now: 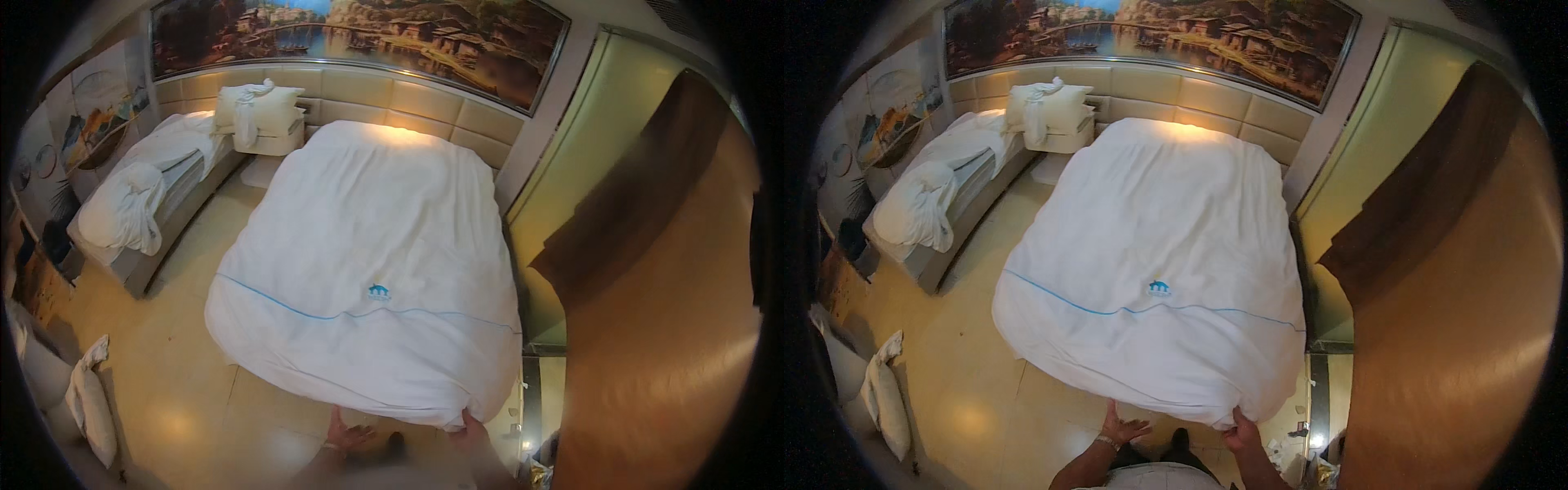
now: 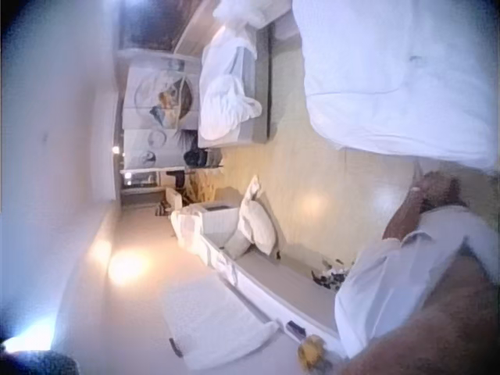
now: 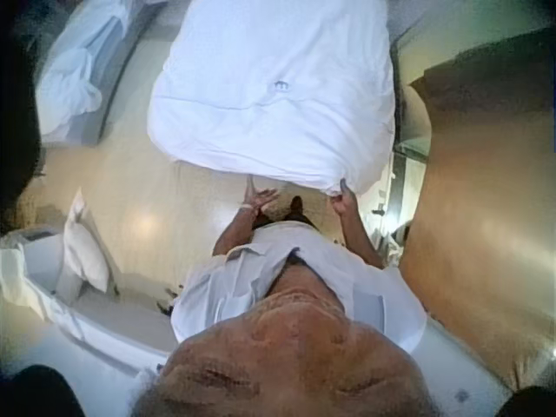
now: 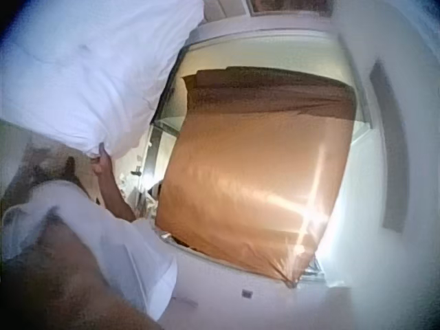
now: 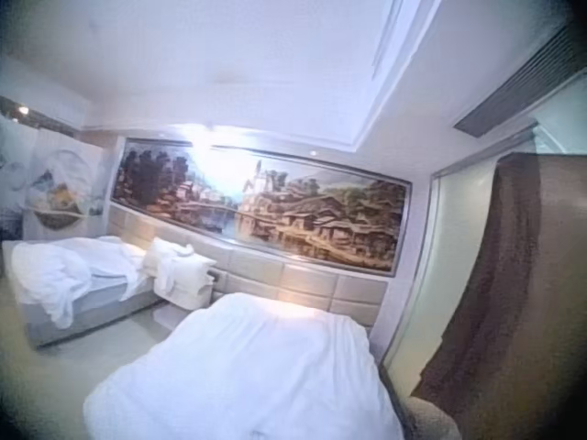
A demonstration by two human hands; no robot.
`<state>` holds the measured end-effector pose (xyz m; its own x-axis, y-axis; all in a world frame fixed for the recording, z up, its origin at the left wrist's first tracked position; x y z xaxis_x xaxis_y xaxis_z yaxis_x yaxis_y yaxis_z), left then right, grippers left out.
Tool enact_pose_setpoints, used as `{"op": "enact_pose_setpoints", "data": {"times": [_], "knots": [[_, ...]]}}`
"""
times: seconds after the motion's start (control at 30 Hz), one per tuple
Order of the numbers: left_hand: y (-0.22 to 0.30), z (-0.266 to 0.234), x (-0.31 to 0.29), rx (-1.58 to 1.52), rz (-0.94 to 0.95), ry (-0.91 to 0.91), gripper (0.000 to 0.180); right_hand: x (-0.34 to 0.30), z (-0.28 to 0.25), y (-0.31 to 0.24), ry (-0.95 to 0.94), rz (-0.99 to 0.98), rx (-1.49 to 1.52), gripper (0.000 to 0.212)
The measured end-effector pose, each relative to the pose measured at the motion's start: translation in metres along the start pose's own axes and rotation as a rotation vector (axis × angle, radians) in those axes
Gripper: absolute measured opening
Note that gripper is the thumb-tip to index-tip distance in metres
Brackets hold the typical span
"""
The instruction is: The person spreads a white duvet over a bed, repeatedly lifting, shaking, and smoothing the fabric to cover the mattress. The person adjusts the duvet from multiple sides, tucking and aligning it against the headboard and along the edges.
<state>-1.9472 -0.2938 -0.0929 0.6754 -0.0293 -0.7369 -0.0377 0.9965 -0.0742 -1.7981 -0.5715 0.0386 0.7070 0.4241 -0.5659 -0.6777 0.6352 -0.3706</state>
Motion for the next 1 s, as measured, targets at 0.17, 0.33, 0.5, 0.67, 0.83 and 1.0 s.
{"op": "enact_pose_setpoints", "data": {"times": [0.17,0.33,0.5,0.67,0.83,1.0], "knots": [[0.02,0.103,0.013,-0.067,0.519,-0.547,0.079,-0.05,0.007,-0.008,0.05,-0.067,-0.262,0.04],[0.116,0.098,0.009,0.026,0.667,-0.48,0.057,-0.075,-0.012,-0.013,0.025,-0.127,-0.647,0.042],[0.076,-0.029,-0.06,0.275,0.736,0.071,0.044,-0.084,-0.05,-0.013,-0.104,-0.077,-1.619,0.039],[0.036,-0.069,-0.007,0.296,0.551,0.343,0.037,-0.07,-0.146,-0.012,-0.096,-0.317,-1.967,0.036],[0.071,-0.114,0.009,0.48,0.772,0.191,0.037,-0.039,-0.078,-0.002,0.268,0.074,-0.468,0.028],[0.077,-0.097,-0.024,0.787,0.895,0.036,0.047,-0.058,-0.078,-0.009,-0.043,-0.172,-1.448,0.035]]}}
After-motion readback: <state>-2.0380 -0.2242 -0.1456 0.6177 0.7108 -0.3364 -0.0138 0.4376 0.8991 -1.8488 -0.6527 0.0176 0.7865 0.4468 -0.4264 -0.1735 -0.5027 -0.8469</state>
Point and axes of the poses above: each hand's wrist, its own x-axis towards the middle knuckle, its own z-axis out of the palm, y = z × x, the point moved 2 cm from there along x, towards the middle knuckle, and after that the axes turned 3 degrees about -y, right-handed, at the moved point
